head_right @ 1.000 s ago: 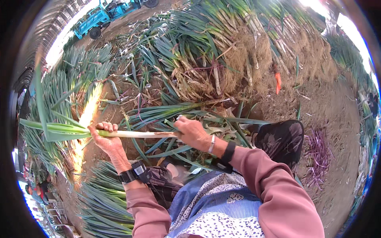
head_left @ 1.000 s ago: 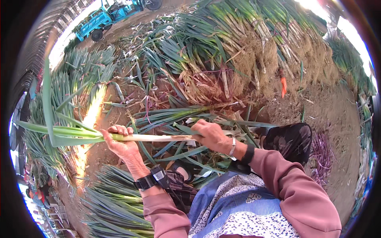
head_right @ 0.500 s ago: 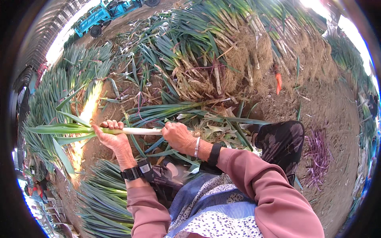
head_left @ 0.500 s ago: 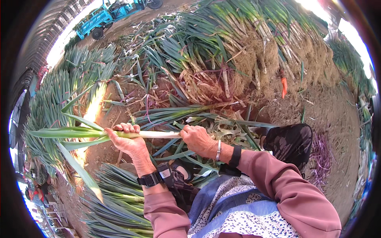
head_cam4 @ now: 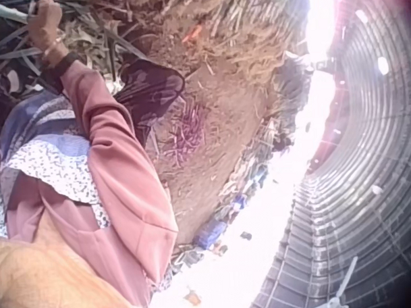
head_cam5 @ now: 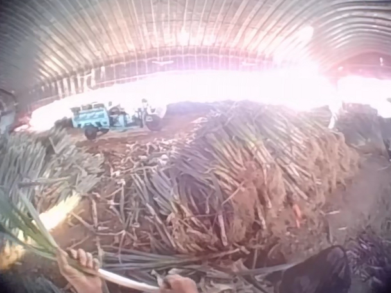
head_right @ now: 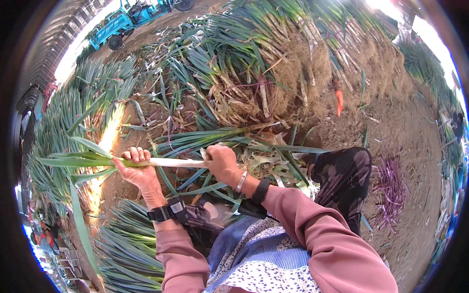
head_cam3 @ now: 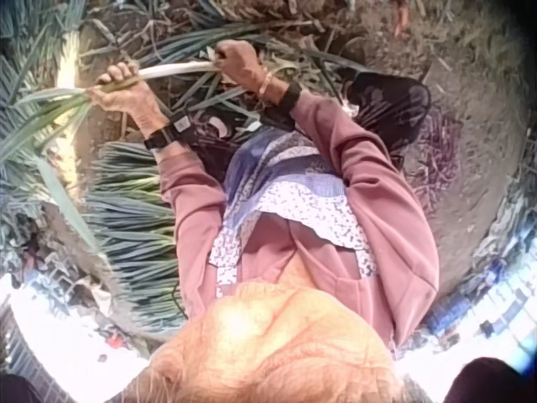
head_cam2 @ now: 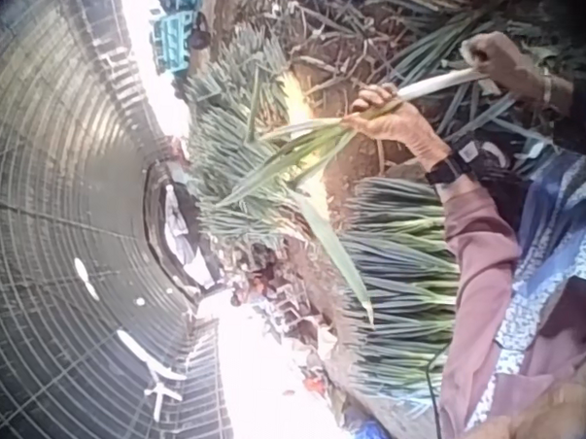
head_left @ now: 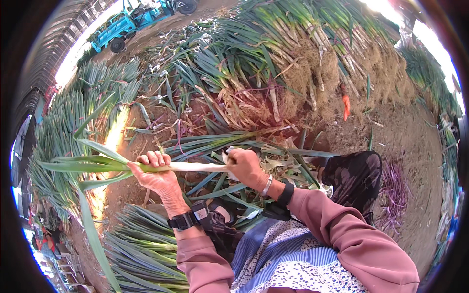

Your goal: The person picks up a leek by hand, peels away the outer layers, and pulls off the roots. After discarding the scraps, they place the cleaned leek onto a pile and repeat the process with another leek.

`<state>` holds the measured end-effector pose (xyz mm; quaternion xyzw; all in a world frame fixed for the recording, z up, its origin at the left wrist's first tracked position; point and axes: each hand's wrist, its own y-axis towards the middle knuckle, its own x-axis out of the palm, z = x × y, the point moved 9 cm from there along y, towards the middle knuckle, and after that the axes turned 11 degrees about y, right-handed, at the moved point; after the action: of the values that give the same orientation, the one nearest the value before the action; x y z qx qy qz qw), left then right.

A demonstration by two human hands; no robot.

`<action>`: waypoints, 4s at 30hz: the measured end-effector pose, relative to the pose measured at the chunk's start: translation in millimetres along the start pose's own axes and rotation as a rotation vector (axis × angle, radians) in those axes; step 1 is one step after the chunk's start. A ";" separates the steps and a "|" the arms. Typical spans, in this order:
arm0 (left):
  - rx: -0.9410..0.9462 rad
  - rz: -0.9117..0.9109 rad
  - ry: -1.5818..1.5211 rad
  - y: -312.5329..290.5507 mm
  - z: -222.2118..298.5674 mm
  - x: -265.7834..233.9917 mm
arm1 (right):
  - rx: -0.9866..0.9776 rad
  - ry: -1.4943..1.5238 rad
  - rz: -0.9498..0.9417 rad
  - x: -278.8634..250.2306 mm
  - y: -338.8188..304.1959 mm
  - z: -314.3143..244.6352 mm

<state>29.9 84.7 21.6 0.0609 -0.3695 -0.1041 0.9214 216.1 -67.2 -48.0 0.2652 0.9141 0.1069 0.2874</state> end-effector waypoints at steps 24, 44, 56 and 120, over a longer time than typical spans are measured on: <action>0.011 0.412 0.130 8.6 13.1 -53.5 | -0.047 -0.022 -0.169 -20.4 -30.7 -2.9; -0.028 0.476 0.113 0.9 18.4 -66.9 | -0.286 -0.323 -0.009 -66.8 -39.6 42.9; -0.007 0.273 0.068 11.8 30.9 -63.4 | -0.067 0.043 -0.153 -92.7 -17.5 47.3; -0.071 -0.112 0.128 1.6 4.9 5.1 | -0.004 0.060 -0.605 2.3 -78.9 54.1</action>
<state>30.3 84.9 28.8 0.0555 -0.3021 -0.1645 0.9373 212.6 -129.6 -120.5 -0.0228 0.9594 0.0261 0.2798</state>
